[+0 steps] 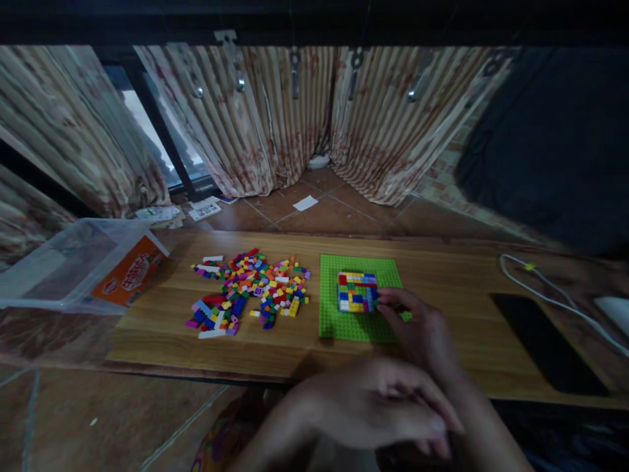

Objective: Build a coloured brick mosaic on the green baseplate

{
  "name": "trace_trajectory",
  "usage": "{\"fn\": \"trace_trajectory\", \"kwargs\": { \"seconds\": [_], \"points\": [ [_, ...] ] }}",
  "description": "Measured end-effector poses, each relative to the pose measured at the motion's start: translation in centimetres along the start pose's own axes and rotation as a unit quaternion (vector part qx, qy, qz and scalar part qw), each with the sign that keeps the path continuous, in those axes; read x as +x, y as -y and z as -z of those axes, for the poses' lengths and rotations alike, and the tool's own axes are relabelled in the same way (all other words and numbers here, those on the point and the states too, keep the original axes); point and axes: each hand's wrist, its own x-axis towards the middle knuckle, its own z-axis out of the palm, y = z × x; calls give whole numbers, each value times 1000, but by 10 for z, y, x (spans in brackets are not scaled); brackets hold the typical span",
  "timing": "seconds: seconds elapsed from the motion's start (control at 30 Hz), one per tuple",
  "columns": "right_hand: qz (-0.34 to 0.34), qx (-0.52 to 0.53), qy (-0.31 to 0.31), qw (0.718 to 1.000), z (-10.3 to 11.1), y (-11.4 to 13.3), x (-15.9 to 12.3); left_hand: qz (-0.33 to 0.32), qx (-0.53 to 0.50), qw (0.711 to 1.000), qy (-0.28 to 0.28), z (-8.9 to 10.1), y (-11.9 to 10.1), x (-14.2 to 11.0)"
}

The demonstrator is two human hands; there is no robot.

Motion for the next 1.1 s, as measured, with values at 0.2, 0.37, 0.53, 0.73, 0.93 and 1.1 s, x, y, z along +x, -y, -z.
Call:
{"fn": "trace_trajectory", "kwargs": {
  "seconds": [0.2, 0.37, 0.53, 0.73, 0.93, 1.1],
  "points": [
    [-19, -11, -8, 1000, 10, -2, 0, 54, 120, 938, -321, 67, -41, -7],
    [37, -30, 15, 999, 7, -2, -2, 64, 212, 913, -342, 55, -17, 7],
    [93, -75, 35, 992, 4, 1, -1, 91, 368, 855, -353, 44, -9, 23],
    [118, -104, 47, 986, 6, 2, -1, 89, 519, 789, -317, 37, -1, 28],
    [130, -114, 55, 983, 7, 3, -1, 106, 554, 770, -297, 34, -2, 31],
    [107, -98, 46, 988, 6, 3, -1, 112, 551, 774, -292, 31, -2, 33]
  ]
}}
